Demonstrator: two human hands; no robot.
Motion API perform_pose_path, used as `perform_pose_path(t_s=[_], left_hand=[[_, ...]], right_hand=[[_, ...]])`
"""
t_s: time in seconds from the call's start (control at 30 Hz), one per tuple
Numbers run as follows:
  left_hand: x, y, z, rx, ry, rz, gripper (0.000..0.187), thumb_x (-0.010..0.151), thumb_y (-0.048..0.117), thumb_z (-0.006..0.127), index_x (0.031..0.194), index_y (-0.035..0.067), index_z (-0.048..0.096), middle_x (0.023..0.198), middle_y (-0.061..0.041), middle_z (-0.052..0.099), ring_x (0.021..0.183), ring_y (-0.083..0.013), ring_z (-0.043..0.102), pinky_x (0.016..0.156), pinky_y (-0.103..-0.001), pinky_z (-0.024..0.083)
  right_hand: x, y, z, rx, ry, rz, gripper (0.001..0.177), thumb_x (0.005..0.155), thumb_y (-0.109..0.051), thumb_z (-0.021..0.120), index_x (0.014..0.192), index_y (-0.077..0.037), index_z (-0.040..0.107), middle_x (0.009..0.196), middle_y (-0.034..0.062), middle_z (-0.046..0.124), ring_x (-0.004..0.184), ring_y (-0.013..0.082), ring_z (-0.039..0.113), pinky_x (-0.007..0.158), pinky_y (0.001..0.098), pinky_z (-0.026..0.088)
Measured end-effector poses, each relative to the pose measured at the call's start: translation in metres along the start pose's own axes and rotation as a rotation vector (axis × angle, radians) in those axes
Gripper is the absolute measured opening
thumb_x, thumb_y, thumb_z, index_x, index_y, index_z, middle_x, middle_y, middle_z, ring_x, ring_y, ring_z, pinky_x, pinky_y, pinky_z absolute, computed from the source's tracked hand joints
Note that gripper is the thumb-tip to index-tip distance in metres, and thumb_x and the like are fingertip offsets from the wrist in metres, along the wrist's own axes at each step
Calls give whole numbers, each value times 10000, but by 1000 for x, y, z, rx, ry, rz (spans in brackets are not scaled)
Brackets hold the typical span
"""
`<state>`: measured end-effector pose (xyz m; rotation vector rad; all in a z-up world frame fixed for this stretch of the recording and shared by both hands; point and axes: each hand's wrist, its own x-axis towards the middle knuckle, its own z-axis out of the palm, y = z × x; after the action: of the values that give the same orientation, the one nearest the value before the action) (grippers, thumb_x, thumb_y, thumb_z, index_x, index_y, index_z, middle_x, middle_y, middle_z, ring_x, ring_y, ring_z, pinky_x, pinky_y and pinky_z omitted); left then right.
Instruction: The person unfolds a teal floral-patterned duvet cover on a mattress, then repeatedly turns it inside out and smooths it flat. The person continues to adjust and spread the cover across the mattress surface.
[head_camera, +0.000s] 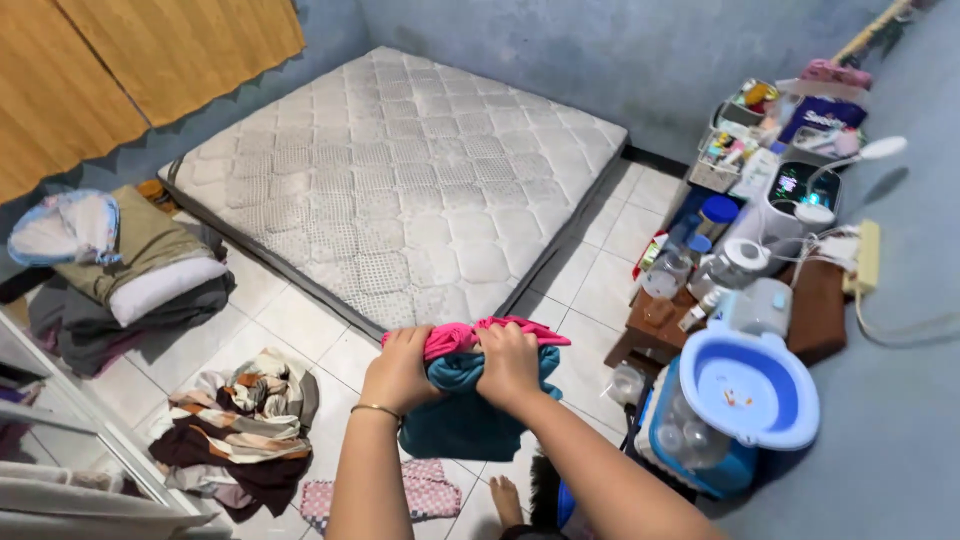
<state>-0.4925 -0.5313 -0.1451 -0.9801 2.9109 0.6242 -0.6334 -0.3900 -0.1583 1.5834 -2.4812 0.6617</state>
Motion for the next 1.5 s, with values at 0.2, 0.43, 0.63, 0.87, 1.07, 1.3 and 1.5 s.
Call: perform_pose_path(t_s=[0.2, 0.43, 0.63, 0.87, 1.07, 1.3, 1.5], left_hand=[[62, -19, -1, -58, 221, 3, 942, 570, 411, 895, 1392, 116, 541, 1349, -115, 606, 1395, -330, 488, 1122, -480, 497], [96, -50, -32, -129, 411, -11, 859, 593, 249, 891, 1361, 56, 557, 1332, -177, 621, 1418, -391, 465, 1174, -494, 430], [117, -92, -40, -114, 466, -19, 1239, 415, 519, 1014, 1471, 162, 472, 1389, -113, 585, 1404, -388, 443, 1174, -519, 396], [148, -186, -35, -111, 476, -115, 1090, 551, 583, 954, 1457, 191, 493, 1327, -45, 602, 1361, -314, 472, 1132, -483, 418], [153, -255, -71, -261, 615, -7, 914, 611, 399, 941, 1376, 108, 534, 1309, -97, 629, 1267, -321, 522, 1042, -450, 461], [165, -317, -93, -313, 467, -103, 1103, 585, 202, 997, 1515, 162, 405, 1456, -83, 547, 1438, -356, 389, 1141, -475, 402], [190, -371, -90, -320, 745, -72, 806, 627, 182, 942, 1261, 100, 450, 1515, -194, 442, 1423, -396, 433, 1135, -470, 424]], right_hand=[[86, 17, 14, 9, -29, -107, 241, 890, -162, 648, 1122, -113, 691, 942, 38, 611, 946, 287, 554, 793, 458, 441], [162, 7, 38, 39, -32, -170, 231, 909, -151, 653, 1131, -104, 693, 944, 43, 624, 931, 282, 562, 783, 447, 441], [205, -17, 67, 61, -36, -221, 263, 879, -171, 677, 1134, -106, 698, 929, 30, 618, 920, 269, 555, 768, 436, 429], [263, -63, 124, 76, -75, -298, 266, 843, -166, 690, 1100, -105, 714, 915, 32, 624, 913, 277, 559, 758, 432, 425], [311, -113, 186, 37, 35, -395, 396, 610, -108, 661, 1001, -125, 721, 847, 42, 680, 791, 353, 564, 592, 499, 378], [352, -155, 229, 80, -95, -322, 430, 697, -177, 686, 1123, -138, 726, 946, 42, 710, 896, 336, 583, 719, 504, 412], [409, -183, 266, 66, -122, -330, 511, 669, -237, 687, 1172, -147, 720, 1002, 37, 705, 935, 335, 571, 737, 508, 414]])
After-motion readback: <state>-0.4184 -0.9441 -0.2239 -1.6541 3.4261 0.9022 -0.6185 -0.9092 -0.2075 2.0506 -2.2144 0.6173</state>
